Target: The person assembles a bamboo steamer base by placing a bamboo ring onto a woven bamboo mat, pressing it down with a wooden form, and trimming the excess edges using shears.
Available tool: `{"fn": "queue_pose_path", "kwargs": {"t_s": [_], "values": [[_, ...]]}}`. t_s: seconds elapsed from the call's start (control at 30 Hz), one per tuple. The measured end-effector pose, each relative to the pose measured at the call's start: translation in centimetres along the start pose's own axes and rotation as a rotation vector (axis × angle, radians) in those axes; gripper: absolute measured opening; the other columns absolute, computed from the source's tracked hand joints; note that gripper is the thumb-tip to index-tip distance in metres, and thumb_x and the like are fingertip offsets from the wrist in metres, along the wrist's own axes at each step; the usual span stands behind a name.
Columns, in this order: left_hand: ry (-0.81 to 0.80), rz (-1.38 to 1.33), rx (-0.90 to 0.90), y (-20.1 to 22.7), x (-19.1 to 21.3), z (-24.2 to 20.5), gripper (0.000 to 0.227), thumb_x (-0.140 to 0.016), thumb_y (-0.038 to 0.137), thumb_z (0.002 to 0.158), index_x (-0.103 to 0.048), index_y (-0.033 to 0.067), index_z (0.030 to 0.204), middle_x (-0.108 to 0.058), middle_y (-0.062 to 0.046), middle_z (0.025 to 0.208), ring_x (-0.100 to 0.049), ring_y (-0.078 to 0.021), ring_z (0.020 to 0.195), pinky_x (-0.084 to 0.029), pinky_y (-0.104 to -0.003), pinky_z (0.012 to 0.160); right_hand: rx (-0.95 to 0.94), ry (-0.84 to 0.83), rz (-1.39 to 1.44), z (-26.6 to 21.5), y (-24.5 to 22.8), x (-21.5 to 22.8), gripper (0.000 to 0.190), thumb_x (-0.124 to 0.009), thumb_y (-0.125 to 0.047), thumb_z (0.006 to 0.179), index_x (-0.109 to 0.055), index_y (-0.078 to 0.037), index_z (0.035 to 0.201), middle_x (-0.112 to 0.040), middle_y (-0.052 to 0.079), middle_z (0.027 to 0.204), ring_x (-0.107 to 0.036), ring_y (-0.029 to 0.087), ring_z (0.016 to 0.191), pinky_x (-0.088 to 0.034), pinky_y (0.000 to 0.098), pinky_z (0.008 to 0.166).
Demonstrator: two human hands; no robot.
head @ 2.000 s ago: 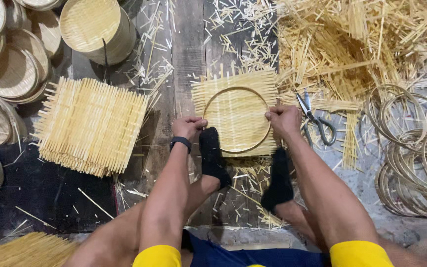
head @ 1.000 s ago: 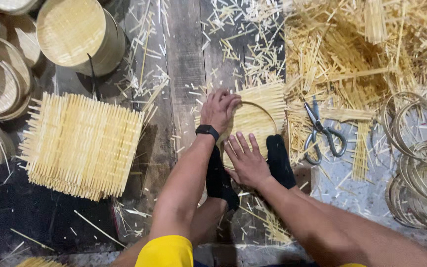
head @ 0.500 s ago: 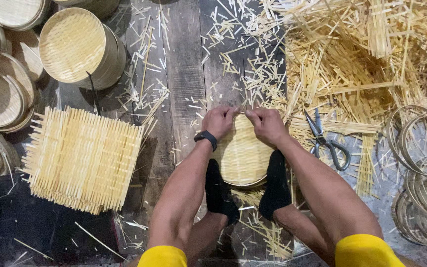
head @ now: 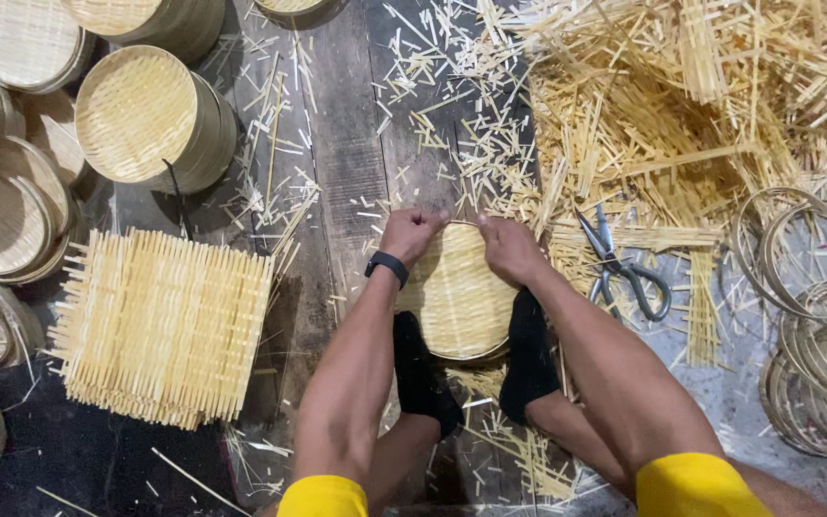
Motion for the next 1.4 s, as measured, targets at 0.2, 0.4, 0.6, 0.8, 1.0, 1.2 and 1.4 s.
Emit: {"fn": "queue_pose_path", "kwargs": {"t_s": [0.2,0.4,0.6,0.8,1.0,1.2,1.4], "values": [[-0.02,-0.01,-0.094,-0.8,0.1,-0.1,0.042,-0.079,0.044,0.085,-0.076,0.0022,0.079,-0.066,-0.004,0.069,-0.055,-0.0113,0.064,-0.046,-0.029,0.061,0.21,0.058,0.227,0.7,-0.1,0.9,0.063,-0.029,-0.054,0.109,-0.065,-0.002,0.11,-0.061,0.017,0.108,-0.057,0.024,0.095,-0.047,0.0539,0.093],[0.458,-0.145,-0.293,-2.7,0.5,-1.4,0.044,-0.069,0.037,0.093,-0.064,0.0038,0.121,-0.069,-0.009,0.107,-0.064,-0.0175,0.09,-0.052,-0.03,0.08,-0.02,-0.051,0.507,-0.2,-5.9,-0.7,0.049,-0.044,-0.052,0.096,-0.063,-0.023,0.131,-0.06,0.004,0.103,-0.05,0.022,0.069,-0.047,0.0494,0.061],[0.646,0.202,0.167,-7.8,0.6,-9.4,0.044,-0.063,0.048,0.102,-0.077,0.0067,0.106,-0.071,-0.015,0.1,-0.067,-0.0264,0.087,-0.055,-0.038,0.075,0.2,-0.157,-0.426,-2.4,-13.7,0.7,0.062,-0.054,-0.083,0.084,-0.077,-0.025,0.087,-0.051,0.0,0.062,-0.039,0.012,0.057,-0.02,0.0283,0.047],[0.465,-0.485,0.212,-9.6,1.4,-8.3,0.038,-0.081,0.038,0.088,-0.078,0.0009,0.096,-0.078,-0.012,0.087,-0.067,-0.0224,0.08,-0.054,-0.039,0.076,0.056,-0.125,-0.489,-3.5,-14.8,1.0,0.07,-0.062,-0.083,0.085,-0.078,-0.015,0.08,-0.054,-0.003,0.061,-0.051,0.011,0.059,-0.031,0.0297,0.049],[0.393,-0.248,0.283,-5.4,4.7,-9.0,0.044,-0.085,0.031,0.08,-0.075,-0.0012,0.109,-0.075,-0.018,0.111,-0.066,-0.0303,0.107,-0.048,-0.044,0.098,0.12,-0.049,0.112,-2.7,-12.6,1.1,0.041,-0.052,-0.053,0.086,-0.076,-0.021,0.098,-0.067,0.0,0.107,-0.068,0.02,0.083,-0.057,0.0339,0.068],[0.009,0.184,-0.183,3.2,1.9,-7.8,0.078,-0.092,0.036,0.075,-0.055,0.0026,0.136,-0.062,-0.019,0.13,-0.059,-0.0313,0.12,-0.047,-0.044,0.104,0.38,0.109,-0.54,-8.8,-3.7,15.0,0.057,-0.057,-0.054,0.097,-0.067,-0.006,0.127,-0.057,0.022,0.137,-0.054,0.038,0.125,-0.044,0.0511,0.103],[0.147,0.515,-0.332,9.3,1.0,-12.2,0.045,-0.087,0.019,0.076,-0.065,0.0111,0.115,-0.067,-0.008,0.116,-0.06,-0.0224,0.107,-0.051,-0.041,0.097,-0.171,0.143,-0.655,-18.5,14.1,23.8,0.052,-0.051,-0.056,0.104,-0.078,-0.014,0.117,-0.077,0.014,0.097,-0.074,0.029,0.091,-0.062,0.0451,0.086]]}}
Point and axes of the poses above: each hand's wrist, its own z-axis towards the middle knuckle, its own x-axis out of the back of the hand, y = z × x, the point moved 2 cm from there along z, towards the middle knuckle
